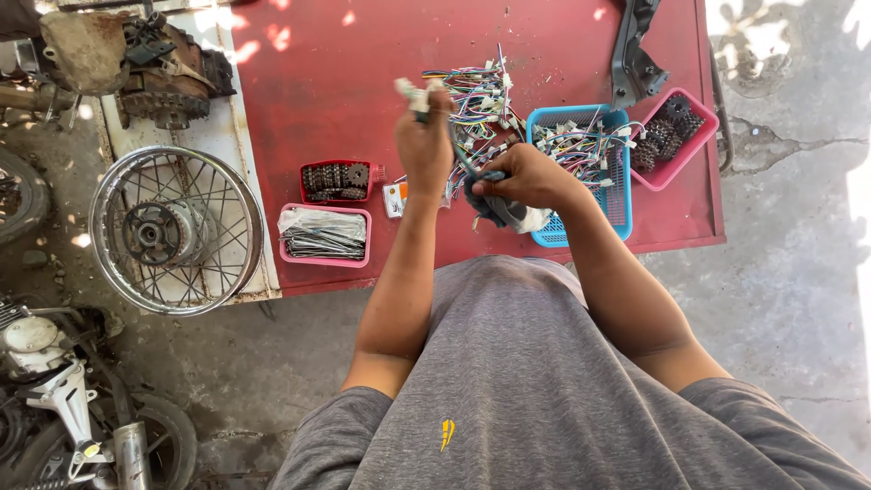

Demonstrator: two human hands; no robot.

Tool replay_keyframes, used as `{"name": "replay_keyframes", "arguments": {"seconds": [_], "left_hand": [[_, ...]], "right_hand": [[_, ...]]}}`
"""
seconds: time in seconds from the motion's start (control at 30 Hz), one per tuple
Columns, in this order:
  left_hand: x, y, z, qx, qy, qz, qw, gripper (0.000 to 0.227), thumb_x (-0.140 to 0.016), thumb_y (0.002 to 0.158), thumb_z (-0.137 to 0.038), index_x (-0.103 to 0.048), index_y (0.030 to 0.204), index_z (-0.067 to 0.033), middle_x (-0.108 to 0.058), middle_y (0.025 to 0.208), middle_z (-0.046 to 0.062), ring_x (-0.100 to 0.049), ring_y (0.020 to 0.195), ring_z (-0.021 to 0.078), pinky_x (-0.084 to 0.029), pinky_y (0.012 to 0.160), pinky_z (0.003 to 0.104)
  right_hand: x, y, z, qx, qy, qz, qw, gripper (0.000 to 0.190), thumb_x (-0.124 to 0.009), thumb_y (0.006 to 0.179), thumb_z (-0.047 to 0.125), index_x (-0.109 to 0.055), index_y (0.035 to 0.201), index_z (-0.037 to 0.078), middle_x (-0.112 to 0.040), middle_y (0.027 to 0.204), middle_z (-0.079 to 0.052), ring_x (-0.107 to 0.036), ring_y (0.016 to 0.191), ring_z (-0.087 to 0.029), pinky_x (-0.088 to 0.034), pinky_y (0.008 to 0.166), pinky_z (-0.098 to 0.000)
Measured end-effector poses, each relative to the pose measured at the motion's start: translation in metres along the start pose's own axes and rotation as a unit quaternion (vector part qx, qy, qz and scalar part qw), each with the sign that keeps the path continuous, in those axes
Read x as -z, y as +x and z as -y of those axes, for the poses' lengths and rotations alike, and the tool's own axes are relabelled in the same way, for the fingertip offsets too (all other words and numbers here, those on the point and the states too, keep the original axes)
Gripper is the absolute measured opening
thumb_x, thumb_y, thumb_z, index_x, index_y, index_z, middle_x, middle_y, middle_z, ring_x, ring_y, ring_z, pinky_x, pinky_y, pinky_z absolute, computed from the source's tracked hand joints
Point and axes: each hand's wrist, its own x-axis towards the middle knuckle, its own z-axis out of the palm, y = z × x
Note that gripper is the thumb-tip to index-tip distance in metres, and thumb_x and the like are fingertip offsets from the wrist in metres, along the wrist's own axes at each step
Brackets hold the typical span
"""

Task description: The person stands at a red workbench and uses a dark cloth to wipe and clean various electrical wires and connectors. They pick up individual wire bundles from a pile, wipe them thoroughly, and place them into a blue basket. The person repeats this process for multiple wire bundles throughout the video.

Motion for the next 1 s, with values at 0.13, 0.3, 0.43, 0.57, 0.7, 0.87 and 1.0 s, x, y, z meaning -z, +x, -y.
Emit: {"name": "replay_keyframes", "arguments": {"seconds": [0.13, 0.3, 0.43, 0.57, 0.7, 0.87, 1.0], "left_hand": [[0.018, 0.018, 0.021, 0.031, -0.024, -0.060, 0.997, 0.063, -0.035, 0.098, -0.066, -0.055, 0.073, -0.0123, -0.047, 0.066, -0.003, -0.041, 0.057, 0.0084, -0.030, 0.054, 0.030], [0.029, 0.013, 0.036, 0.099, -0.179, 0.149, 0.968, 0.023, -0.055, 0.106, -0.022, -0.070, 0.093, -0.0104, -0.054, 0.061, -0.002, -0.044, 0.050, 0.0043, -0.033, 0.043, 0.023], [0.029, -0.006, 0.007, 0.170, -0.076, 0.232, 0.955, 0.034, -0.059, 0.102, -0.030, -0.079, 0.099, -0.0029, -0.047, 0.057, -0.004, -0.036, 0.048, 0.0052, -0.027, 0.043, 0.025], [0.034, -0.019, -0.009, 0.075, -0.057, 0.299, 0.950, 0.031, -0.063, 0.101, -0.016, -0.066, 0.071, -0.0096, -0.054, 0.057, -0.001, -0.044, 0.052, 0.0118, -0.037, 0.055, 0.027], [0.039, -0.023, -0.007, 0.089, -0.079, 0.322, 0.939, 0.040, -0.057, 0.102, -0.014, -0.063, 0.063, -0.0108, -0.048, 0.052, -0.003, -0.040, 0.048, 0.0088, -0.035, 0.051, 0.024], [0.041, -0.028, -0.002, 0.096, -0.076, 0.325, 0.938, 0.042, -0.061, 0.103, -0.016, -0.061, 0.062, -0.0116, -0.046, 0.049, -0.003, -0.036, 0.043, 0.0066, -0.032, 0.047, 0.024], [0.041, -0.037, -0.012, 0.084, -0.072, 0.309, 0.945, 0.045, -0.066, 0.103, -0.022, -0.057, 0.060, -0.0116, -0.044, 0.049, -0.004, -0.034, 0.044, 0.0051, -0.030, 0.045, 0.023]], "right_hand": [[0.002, -0.002, -0.022, -0.023, -0.070, 0.011, 0.997, 0.025, -0.067, 0.076, -0.002, -0.082, 0.095, 0.006, -0.073, 0.071, -0.003, -0.057, 0.059, -0.015, -0.051, 0.062, -0.0334], [0.015, -0.004, -0.026, 0.125, 0.308, -0.326, 0.885, 0.020, -0.066, 0.103, 0.014, -0.069, 0.118, 0.000, -0.068, 0.099, 0.000, -0.058, 0.084, -0.006, -0.051, 0.082, -0.0210], [-0.001, 0.003, -0.014, 0.228, 0.477, -0.214, 0.822, 0.044, -0.075, 0.096, 0.015, -0.058, 0.135, 0.003, -0.066, 0.123, -0.009, -0.062, 0.113, -0.021, -0.049, 0.110, -0.0357], [-0.032, 0.018, -0.034, 0.239, 0.233, -0.230, 0.914, 0.029, -0.077, 0.094, 0.000, -0.070, 0.122, 0.004, -0.070, 0.116, -0.013, -0.064, 0.110, -0.022, -0.050, 0.102, -0.0402], [-0.039, 0.016, -0.034, 0.247, 0.182, -0.255, 0.917, 0.019, -0.075, 0.096, -0.003, -0.073, 0.113, 0.005, -0.072, 0.111, -0.011, -0.068, 0.105, -0.023, -0.052, 0.096, -0.0365], [-0.046, 0.017, -0.028, 0.238, 0.159, -0.336, 0.897, 0.014, -0.082, 0.093, 0.005, -0.075, 0.105, 0.007, -0.069, 0.094, -0.010, -0.061, 0.087, -0.019, -0.049, 0.082, -0.0348], [-0.047, 0.014, -0.028, 0.215, 0.202, -0.357, 0.886, 0.015, -0.085, 0.091, 0.011, -0.076, 0.103, 0.009, -0.063, 0.087, -0.005, -0.054, 0.081, -0.010, -0.047, 0.073, -0.0275]]}}
